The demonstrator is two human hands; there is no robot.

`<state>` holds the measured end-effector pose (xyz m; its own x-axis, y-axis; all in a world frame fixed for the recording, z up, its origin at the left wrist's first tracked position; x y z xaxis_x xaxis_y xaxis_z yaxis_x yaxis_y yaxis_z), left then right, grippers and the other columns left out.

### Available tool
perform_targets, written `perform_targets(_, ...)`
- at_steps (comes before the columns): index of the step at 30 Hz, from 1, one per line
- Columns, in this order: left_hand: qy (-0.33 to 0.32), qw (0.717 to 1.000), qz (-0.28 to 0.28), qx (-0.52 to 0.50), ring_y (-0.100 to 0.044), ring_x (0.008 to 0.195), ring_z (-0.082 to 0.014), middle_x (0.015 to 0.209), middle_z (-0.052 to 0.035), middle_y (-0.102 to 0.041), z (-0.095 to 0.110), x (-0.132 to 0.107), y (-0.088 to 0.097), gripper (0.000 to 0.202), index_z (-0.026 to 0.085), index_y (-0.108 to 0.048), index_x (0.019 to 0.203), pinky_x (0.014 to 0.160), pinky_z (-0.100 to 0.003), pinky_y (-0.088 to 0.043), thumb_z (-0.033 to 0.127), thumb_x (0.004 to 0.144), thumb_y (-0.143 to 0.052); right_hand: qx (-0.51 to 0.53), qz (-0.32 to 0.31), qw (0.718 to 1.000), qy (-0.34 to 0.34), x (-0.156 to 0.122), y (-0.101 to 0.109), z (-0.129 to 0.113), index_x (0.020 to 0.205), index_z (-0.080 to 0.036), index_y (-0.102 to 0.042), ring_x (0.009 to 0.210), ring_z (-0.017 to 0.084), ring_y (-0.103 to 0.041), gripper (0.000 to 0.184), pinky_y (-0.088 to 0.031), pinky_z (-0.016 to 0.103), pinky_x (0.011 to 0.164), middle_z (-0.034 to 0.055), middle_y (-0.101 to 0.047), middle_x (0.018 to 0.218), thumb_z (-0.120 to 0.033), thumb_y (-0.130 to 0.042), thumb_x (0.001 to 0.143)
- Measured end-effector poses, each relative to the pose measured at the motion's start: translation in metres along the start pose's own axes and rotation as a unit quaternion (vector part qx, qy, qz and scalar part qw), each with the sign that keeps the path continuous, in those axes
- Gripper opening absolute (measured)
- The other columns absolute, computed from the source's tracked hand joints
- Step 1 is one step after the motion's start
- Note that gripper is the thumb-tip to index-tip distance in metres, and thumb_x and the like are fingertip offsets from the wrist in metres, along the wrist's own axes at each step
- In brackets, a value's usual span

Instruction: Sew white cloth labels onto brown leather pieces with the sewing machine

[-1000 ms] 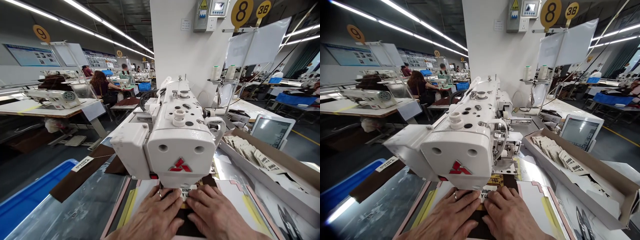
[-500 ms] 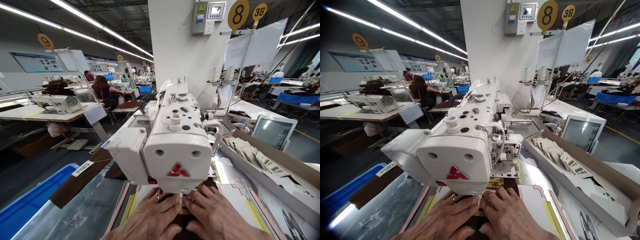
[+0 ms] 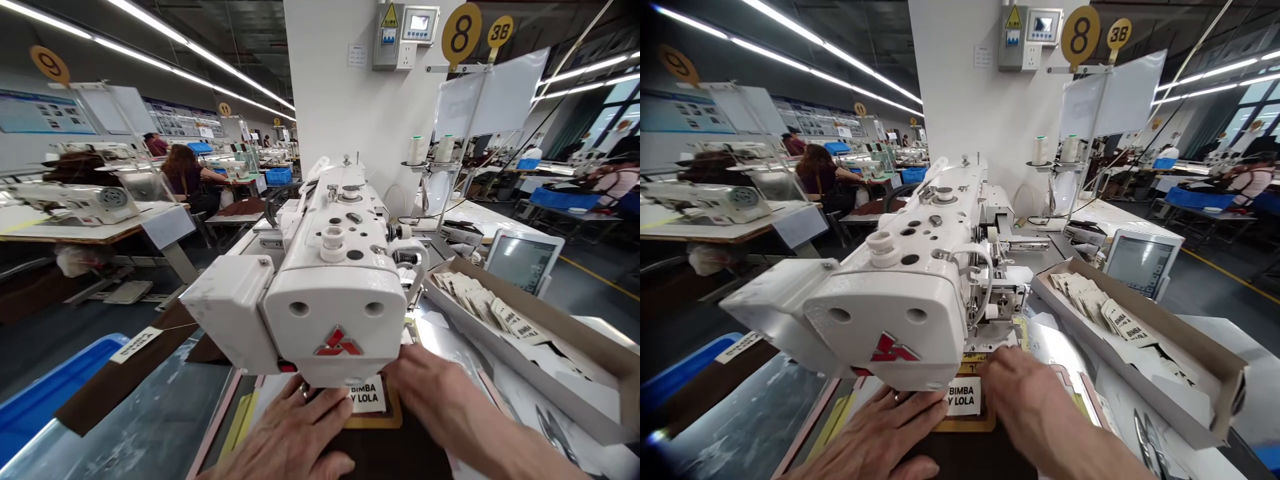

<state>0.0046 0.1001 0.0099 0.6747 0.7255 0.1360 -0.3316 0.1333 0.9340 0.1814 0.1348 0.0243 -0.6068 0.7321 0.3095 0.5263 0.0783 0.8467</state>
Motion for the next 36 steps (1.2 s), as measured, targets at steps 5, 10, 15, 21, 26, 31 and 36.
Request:
perform_targets(5,-0.012,0.999,-0.036,0.007,-0.067,0.133,-0.0358,0.148,-0.0076,-0.065,-0.001,0.007,-0.006,0.063,0.026,-0.065,0.148,0.122,-0.049,-0.046,0.030,0.089,-0.086,0.033,-0.035,0.988,-0.150,-0.013,0.003,0.029,0.100,-0.025,-0.069,0.073,0.017,-0.066,0.023,-0.053,0.030,0.066,0.0014,-0.069,0.092,-0.025,-0.048,0.110)
perform_targets(10,-0.007,0.999,-0.044,0.002,-0.065,0.135,-0.0340,0.151,-0.0076,-0.063,-0.004,0.006,-0.008,0.061,0.027,-0.064,0.150,0.120,-0.046,-0.048,0.034,0.093,-0.084,-0.037,-0.079,0.992,-0.087,-0.002,-0.021,0.006,0.098,-0.022,-0.066,0.087,0.020,-0.067,0.019,-0.050,0.032,0.074,0.0025,-0.065,0.098,-0.018,-0.051,0.108)
perform_targets(15,-0.015,1.000,-0.027,0.005,-0.066,0.134,-0.0350,0.149,-0.0075,-0.065,-0.004,0.002,-0.010,0.063,0.026,-0.063,0.150,0.121,-0.046,-0.048,0.034,0.092,-0.086,-0.062,-0.090,0.989,-0.100,0.003,-0.025,0.007,0.094,-0.022,-0.062,0.085,0.019,-0.066,0.014,-0.050,0.031,0.073,0.0019,-0.064,0.098,-0.013,-0.058,0.103)
perform_targets(21,-0.036,0.999,-0.014,0.011,-0.068,0.130,-0.0324,0.147,-0.0037,-0.068,0.002,0.005,-0.010,0.061,0.028,-0.065,0.145,0.124,-0.046,-0.044,0.024,0.088,-0.088,-0.082,-0.067,0.993,-0.046,0.002,-0.032,-0.002,0.087,-0.021,-0.062,0.093,0.023,-0.063,0.016,-0.052,0.039,0.084,0.0036,-0.064,0.099,-0.012,-0.062,0.100)
perform_targets(26,-0.023,0.997,-0.054,0.058,-0.064,0.134,-0.0324,0.145,-0.0014,-0.069,0.010,0.011,-0.001,0.058,0.028,-0.068,0.136,0.119,-0.046,-0.048,0.021,0.084,-0.091,-0.097,0.001,0.995,0.017,0.000,-0.034,-0.013,0.105,-0.023,-0.068,0.095,0.025,-0.063,0.014,-0.052,0.039,0.081,0.0051,-0.069,0.106,-0.013,-0.059,0.101)
perform_targets(31,-0.007,0.997,-0.021,0.073,-0.063,0.135,-0.0305,0.146,-0.0006,-0.068,0.010,0.003,0.005,0.064,0.029,-0.061,0.145,0.120,-0.044,-0.048,0.026,0.087,-0.088,-0.096,0.064,0.988,0.107,-0.004,-0.040,-0.026,0.120,-0.025,-0.067,0.100,0.025,-0.065,0.019,-0.050,0.039,0.086,0.0004,-0.076,0.114,-0.020,-0.061,0.103)
perform_targets(36,-0.005,0.997,-0.028,0.078,-0.063,0.136,-0.0330,0.147,-0.0029,-0.068,0.004,0.000,0.001,0.070,0.025,-0.057,0.150,0.119,-0.046,-0.050,0.030,0.087,-0.089,-0.102,0.044,0.988,0.111,-0.002,-0.047,-0.022,0.122,-0.025,-0.067,0.100,0.025,-0.065,0.021,-0.050,0.039,0.085,0.0002,-0.077,0.117,-0.023,-0.062,0.102)
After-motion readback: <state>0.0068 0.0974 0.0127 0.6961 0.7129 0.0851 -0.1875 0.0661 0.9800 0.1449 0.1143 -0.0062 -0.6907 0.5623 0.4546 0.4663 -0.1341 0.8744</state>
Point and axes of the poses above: each hand's wrist, its own x-axis towards the middle knuckle, its own y-axis out of the back of the hand, z = x × y, the point moved 9 cm from there along x, towards the middle knuckle
